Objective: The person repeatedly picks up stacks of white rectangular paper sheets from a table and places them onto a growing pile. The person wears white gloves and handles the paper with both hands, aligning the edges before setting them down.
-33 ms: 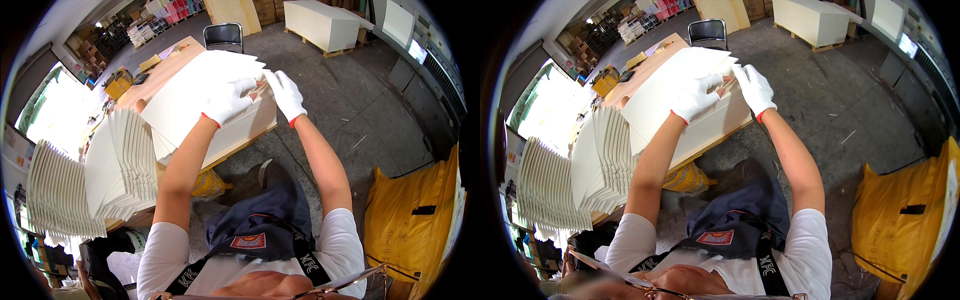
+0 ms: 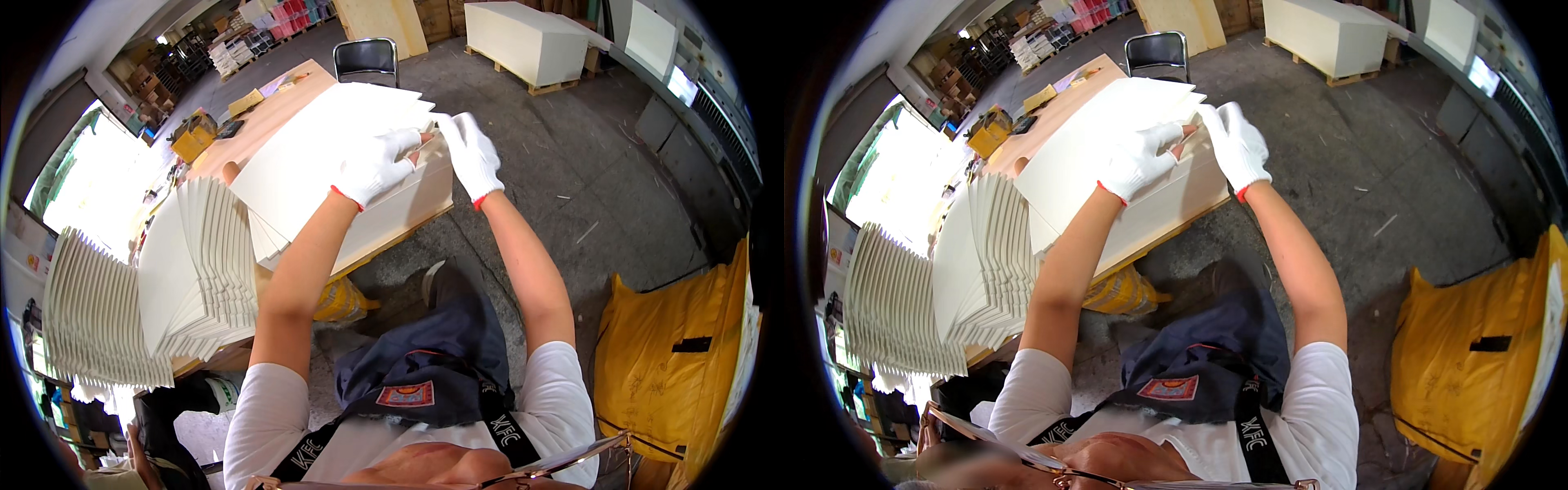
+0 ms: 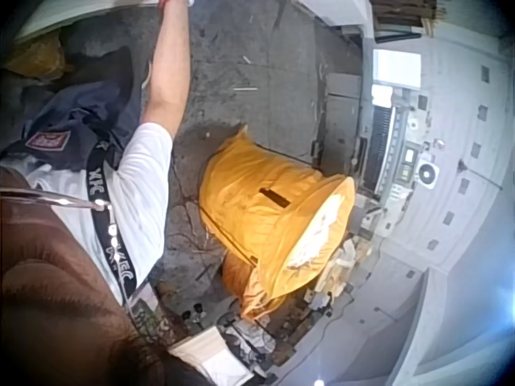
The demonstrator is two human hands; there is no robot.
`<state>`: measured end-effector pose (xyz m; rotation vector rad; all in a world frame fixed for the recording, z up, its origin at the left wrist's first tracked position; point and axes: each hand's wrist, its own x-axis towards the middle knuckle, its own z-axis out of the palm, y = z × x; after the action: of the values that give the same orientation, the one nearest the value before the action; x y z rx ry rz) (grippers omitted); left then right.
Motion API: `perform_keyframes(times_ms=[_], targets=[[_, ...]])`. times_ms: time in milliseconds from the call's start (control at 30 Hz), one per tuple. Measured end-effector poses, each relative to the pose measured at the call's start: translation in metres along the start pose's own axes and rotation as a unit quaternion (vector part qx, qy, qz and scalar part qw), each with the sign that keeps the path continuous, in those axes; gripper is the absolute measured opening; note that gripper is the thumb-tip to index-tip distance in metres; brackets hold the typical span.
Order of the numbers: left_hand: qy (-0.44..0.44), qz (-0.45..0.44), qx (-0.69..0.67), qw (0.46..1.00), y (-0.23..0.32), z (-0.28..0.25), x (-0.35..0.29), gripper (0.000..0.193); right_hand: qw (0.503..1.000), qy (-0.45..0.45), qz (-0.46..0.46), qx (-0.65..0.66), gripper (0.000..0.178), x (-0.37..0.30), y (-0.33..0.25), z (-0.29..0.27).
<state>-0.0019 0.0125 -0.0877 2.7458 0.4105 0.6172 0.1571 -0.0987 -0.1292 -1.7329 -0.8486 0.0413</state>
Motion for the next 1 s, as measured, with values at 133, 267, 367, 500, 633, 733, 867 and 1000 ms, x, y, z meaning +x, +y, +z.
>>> perform_keyframes(times_ms=[133, 267, 367, 500, 633, 733, 867, 1000], targets=[[0.03, -0.038, 0.033, 0.998, 0.019, -0.007, -0.004, 0.044, 0.951, 0.073, 0.017, 0.299, 0.036, -0.004, -0.008, 0.005], [0.179, 0.098, 0.101, 0.974, 0.015, -0.004, -0.016, 0.042, 0.695, -0.105, 0.262, 0.662, 0.03, -0.014, -0.029, 0.034], [0.279, 0.169, 0.06, 0.943, 0.017, -0.004, -0.059, 0.033, 0.681, -0.221, 0.305, 0.628, 0.039, -0.022, -0.031, 0.058], [0.277, 0.192, 0.016, 0.941, -0.013, -0.002, -0.156, 0.017, 0.635, -0.279, 0.348, 0.631, 0.039, -0.058, -0.061, 0.098], [0.241, -0.073, 0.1, 0.962, -0.018, -0.005, -0.202, 0.015, 0.661, -0.327, 0.404, 0.542, 0.034, -0.059, -0.071, 0.095], [0.203, -0.09, 0.072, 0.972, -0.022, -0.007, -0.212, 0.014, 0.718, -0.303, 0.306, 0.547, 0.035, -0.062, -0.065, 0.098], [0.172, -0.188, -0.055, 0.965, -0.032, -0.003, -0.229, 0.02, 0.753, -0.313, 0.309, 0.489, 0.046, -0.076, -0.072, 0.056], [0.237, -0.247, -0.662, 0.667, -0.021, 0.022, -0.261, 0.065, 0.774, -0.305, 0.345, 0.434, 0.038, -0.11, -0.065, -0.02]])
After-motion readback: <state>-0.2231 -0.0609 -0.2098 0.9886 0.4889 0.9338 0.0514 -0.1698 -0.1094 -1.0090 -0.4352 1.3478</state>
